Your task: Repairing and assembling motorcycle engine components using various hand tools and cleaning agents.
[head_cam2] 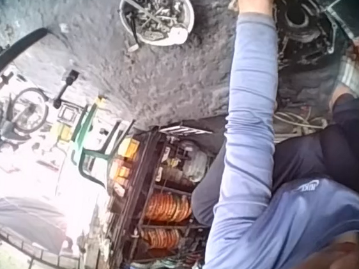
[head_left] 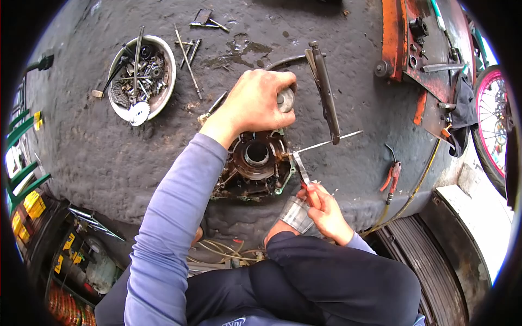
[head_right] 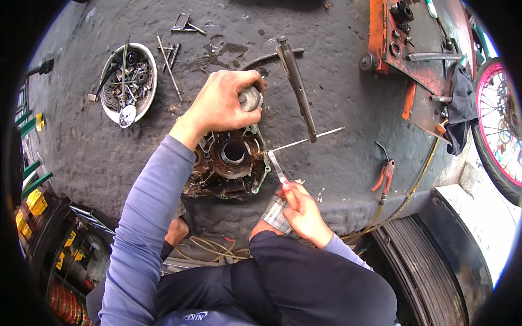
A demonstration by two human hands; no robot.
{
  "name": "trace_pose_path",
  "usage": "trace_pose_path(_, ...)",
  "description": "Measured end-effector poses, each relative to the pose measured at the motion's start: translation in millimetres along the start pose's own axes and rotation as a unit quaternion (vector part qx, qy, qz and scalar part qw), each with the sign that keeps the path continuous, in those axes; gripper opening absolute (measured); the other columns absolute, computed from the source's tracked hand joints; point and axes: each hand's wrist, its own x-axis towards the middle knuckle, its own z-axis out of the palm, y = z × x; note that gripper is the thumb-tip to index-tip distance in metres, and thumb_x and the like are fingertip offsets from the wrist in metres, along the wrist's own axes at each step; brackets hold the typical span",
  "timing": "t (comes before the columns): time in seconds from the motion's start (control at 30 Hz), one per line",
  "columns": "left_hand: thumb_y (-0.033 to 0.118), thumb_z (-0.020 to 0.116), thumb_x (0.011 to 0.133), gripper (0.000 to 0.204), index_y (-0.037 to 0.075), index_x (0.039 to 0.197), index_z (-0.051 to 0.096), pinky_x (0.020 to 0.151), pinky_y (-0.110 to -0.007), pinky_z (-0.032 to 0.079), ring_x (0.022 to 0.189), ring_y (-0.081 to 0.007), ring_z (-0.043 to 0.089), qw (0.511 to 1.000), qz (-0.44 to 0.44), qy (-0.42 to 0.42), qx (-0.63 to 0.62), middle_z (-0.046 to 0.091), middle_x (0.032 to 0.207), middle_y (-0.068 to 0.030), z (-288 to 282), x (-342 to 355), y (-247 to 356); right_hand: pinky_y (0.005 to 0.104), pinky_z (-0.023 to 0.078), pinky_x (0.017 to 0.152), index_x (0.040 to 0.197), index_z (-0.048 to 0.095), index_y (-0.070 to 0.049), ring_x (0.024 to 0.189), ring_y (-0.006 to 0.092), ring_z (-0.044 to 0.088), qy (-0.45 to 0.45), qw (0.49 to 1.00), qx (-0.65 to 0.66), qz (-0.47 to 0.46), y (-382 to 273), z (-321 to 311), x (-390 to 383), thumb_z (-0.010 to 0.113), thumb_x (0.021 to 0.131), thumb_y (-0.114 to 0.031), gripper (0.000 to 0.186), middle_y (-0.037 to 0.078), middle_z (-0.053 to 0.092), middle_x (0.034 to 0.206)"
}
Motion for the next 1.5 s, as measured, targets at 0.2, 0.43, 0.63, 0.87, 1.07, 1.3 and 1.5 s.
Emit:
trace_pose_path(0.2, 0.018, 0.075, 0.064, 0.035, 0.003, 0.094, 0.067, 0.073, -0.042, 0.055, 0.082, -0.0391, 0.069, 1.000, -0.009, -0.002, 0.004, 0.069, 0.083, -0.0189, -1, -1, -1, 0.0419, 0.047, 0.081, 0.092, 0.054, 0.002, 0.086, 0.0352, 0.057, 0.014, 0.985, -0.174, 0.005, -25, 15, 10, 0.053, 0.077, -0.001, 0.016, 0.017, 0.054, 0.087)
trace_pose_path(0.43, 0.019, 0.075, 0.064, 0.036, 0.004, 0.095, 0.066, 0.074, -0.043, 0.055, 0.083, -0.0392, 0.069, 0.998, -0.011, -0.031, 0.054, 0.069, 0.084, -0.0185, 3, 0, 3, 0.0381, 0.047, 0.076, 0.094, 0.056, 0.002, 0.083, 0.0277, 0.058, 0.035, 0.991, -0.113, 0.070, -23, 14, 10, 0.053, 0.079, -0.001, 0.015, 0.014, 0.057, 0.090)
trace_pose_path(0.63, 0.018, 0.075, 0.064, 0.035, 0.004, 0.095, 0.066, 0.074, -0.043, 0.055, 0.083, -0.0381, 0.069, 1.000, -0.005, 0.001, 0.010, 0.069, 0.085, -0.0178, 2, -1, 0, 0.0351, 0.045, 0.073, 0.094, 0.057, -0.001, 0.079, 0.0206, 0.053, 0.034, 0.990, -0.119, 0.074, -23, 9, 12, 0.053, 0.079, -0.002, 0.016, 0.008, 0.054, 0.085)
trace_pose_path(0.87, 0.018, 0.075, 0.064, 0.036, 0.004, 0.097, 0.067, 0.075, -0.042, 0.055, 0.083, -0.0380, 0.069, 1.000, -0.005, 0.012, 0.017, 0.069, 0.085, -0.0175, 5, -2, -3, 0.0332, 0.050, 0.078, 0.110, 0.060, 0.002, 0.084, 0.0198, 0.062, 0.026, 0.963, -0.244, 0.114, -62, 24, 9, 0.056, 0.085, 0.002, 0.026, 0.008, 0.064, 0.088)
trace_pose_path(1.07, 0.015, 0.075, 0.065, 0.034, 0.003, 0.095, 0.067, 0.072, -0.041, 0.055, 0.081, -0.0376, 0.070, 1.000, -0.004, 0.009, 0.010, 0.069, 0.083, -0.0177, 3, -2, -4, 0.0450, 0.051, 0.076, 0.104, 0.059, 0.004, 0.086, 0.0422, 0.066, 0.062, 0.955, -0.289, 0.032, -41, 27, 13, 0.061, 0.090, -0.004, 0.016, 0.022, 0.065, 0.085)
trace_pose_path(1.3, 0.013, 0.074, 0.065, 0.032, 0.003, 0.094, 0.067, 0.070, -0.039, 0.055, 0.079, -0.0373, 0.070, 1.000, 0.006, -0.005, -0.008, 0.069, 0.082, -0.0171, 2, 3, -4, 0.0486, 0.050, 0.081, 0.104, 0.057, 0.005, 0.093, 0.0479, 0.060, 0.083, 0.945, -0.305, -0.089, 6, 17, 20, 0.057, 0.084, 0.003, 0.020, 0.025, 0.060, 0.093)
trace_pose_path(1.5, 0.015, 0.074, 0.064, 0.032, 0.004, 0.093, 0.066, 0.072, -0.041, 0.056, 0.081, -0.0373, 0.070, 1.000, 0.003, 0.005, 0.015, 0.069, 0.084, -0.0159, 6, -3, 1, 0.0474, 0.050, 0.080, 0.106, 0.056, 0.004, 0.090, 0.0446, 0.063, 0.050, 0.967, -0.245, 0.055, -46, 24, 9, 0.058, 0.090, -0.004, 0.018, 0.027, 0.061, 0.089)
